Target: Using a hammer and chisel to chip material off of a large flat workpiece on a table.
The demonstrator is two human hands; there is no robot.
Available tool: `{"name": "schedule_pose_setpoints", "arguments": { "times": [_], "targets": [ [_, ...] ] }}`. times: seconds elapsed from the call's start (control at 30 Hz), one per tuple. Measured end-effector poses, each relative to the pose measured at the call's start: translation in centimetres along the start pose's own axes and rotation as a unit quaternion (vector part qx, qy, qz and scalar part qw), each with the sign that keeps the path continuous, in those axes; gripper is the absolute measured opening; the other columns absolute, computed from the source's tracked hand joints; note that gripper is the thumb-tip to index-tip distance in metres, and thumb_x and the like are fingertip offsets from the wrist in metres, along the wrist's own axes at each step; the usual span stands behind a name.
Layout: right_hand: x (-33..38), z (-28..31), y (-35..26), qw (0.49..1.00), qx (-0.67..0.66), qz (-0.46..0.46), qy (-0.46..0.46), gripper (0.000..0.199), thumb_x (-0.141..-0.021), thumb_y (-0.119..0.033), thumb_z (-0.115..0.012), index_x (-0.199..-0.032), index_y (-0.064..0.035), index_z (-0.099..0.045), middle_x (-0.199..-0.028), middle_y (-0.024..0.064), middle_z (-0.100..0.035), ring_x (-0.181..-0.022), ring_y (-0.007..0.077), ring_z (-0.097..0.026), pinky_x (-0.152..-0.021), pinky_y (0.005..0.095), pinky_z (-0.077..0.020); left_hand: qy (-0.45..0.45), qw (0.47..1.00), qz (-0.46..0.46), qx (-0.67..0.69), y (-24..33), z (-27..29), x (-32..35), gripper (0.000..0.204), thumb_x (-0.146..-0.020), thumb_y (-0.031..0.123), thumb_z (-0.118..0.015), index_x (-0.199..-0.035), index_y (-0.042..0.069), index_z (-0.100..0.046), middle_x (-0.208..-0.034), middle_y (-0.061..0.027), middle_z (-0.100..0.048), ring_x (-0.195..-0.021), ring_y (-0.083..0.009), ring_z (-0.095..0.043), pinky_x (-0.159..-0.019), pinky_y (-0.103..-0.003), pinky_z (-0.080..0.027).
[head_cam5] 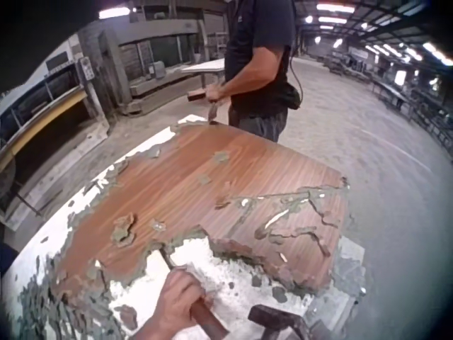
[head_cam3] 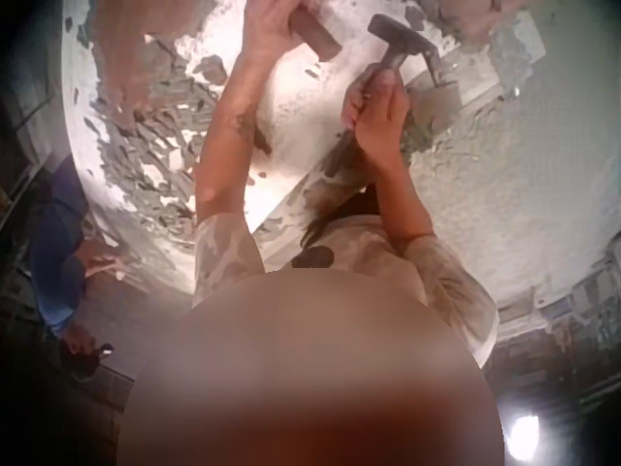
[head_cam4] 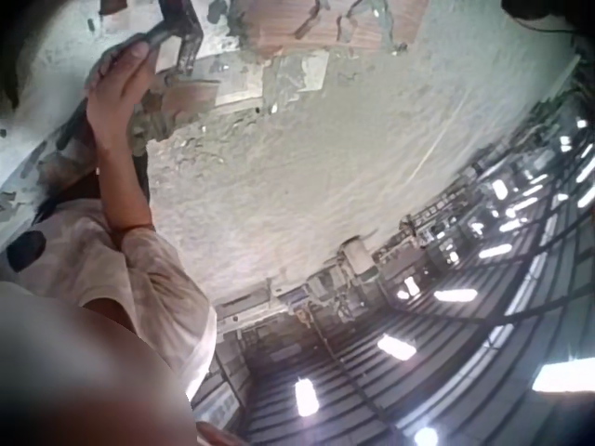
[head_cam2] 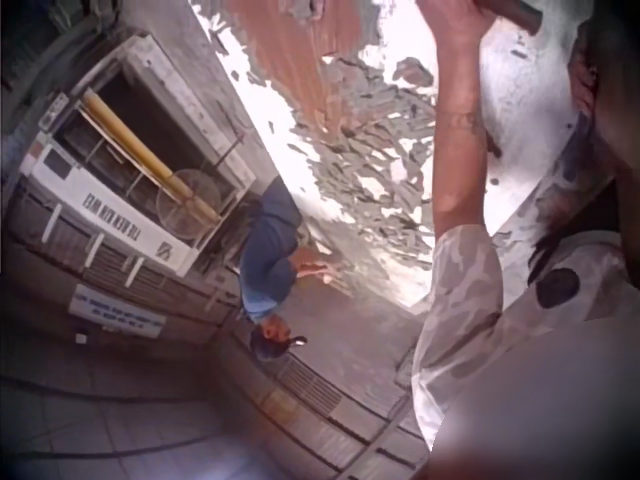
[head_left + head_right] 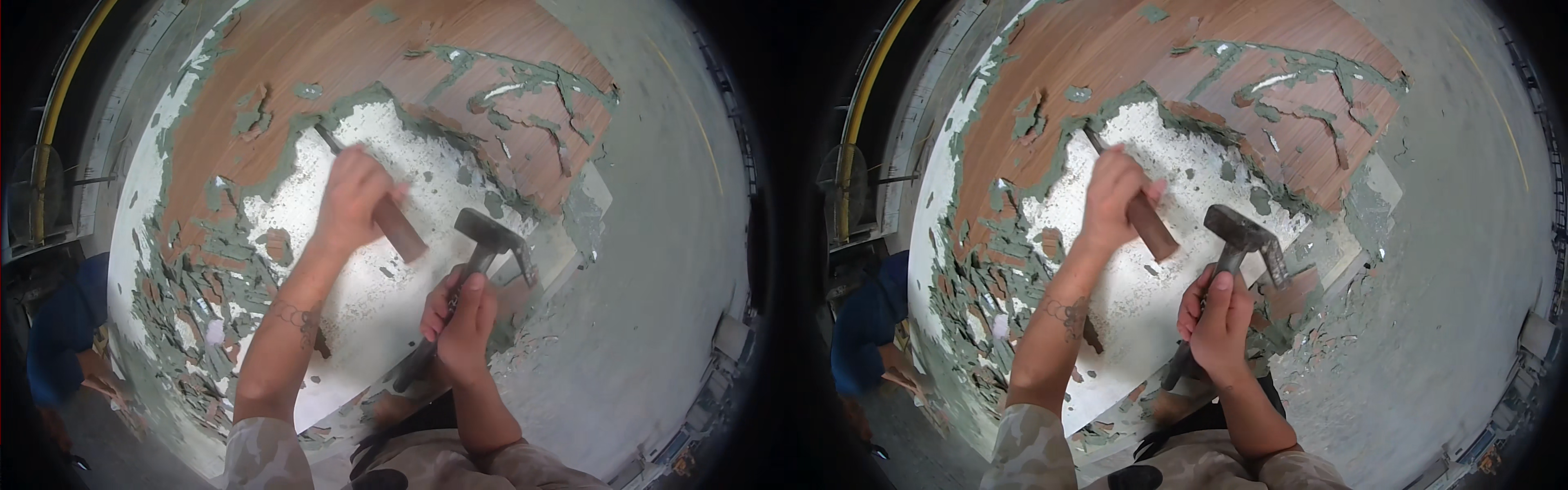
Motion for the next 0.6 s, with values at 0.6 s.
{"name": "schedule_pose_setpoints", "arguments": {
  "times": [0.6],
  "targets": [
    [3.8,-5.5,2.8,0.912,-0.377,0.149,0.067,0.048,-0.109,-0.06,-0.037,-0.102,-0.0122,-0.042,-0.068,0.0018,-0.041,-0.05,0.0143,-0.043,-0.044,0.0323,-0.0417,0.103,0.994,0.039,-0.022,-2.3,0.0,-0.8,0.03,-0.075,0.001,-0.08,-0.072,0.007,-0.05,-0.069,-0.0085,-0.05,-0.064,-0.0292,-0.051,-0.065,-0.037,-0.041]
  ]
}}
Point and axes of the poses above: each hand's wrist, its own x-axis away from the middle knuckle, its own z-axis out of the back of the hand, y = z × x, the point moved 4 cm from there along -x, towards the middle knuckle
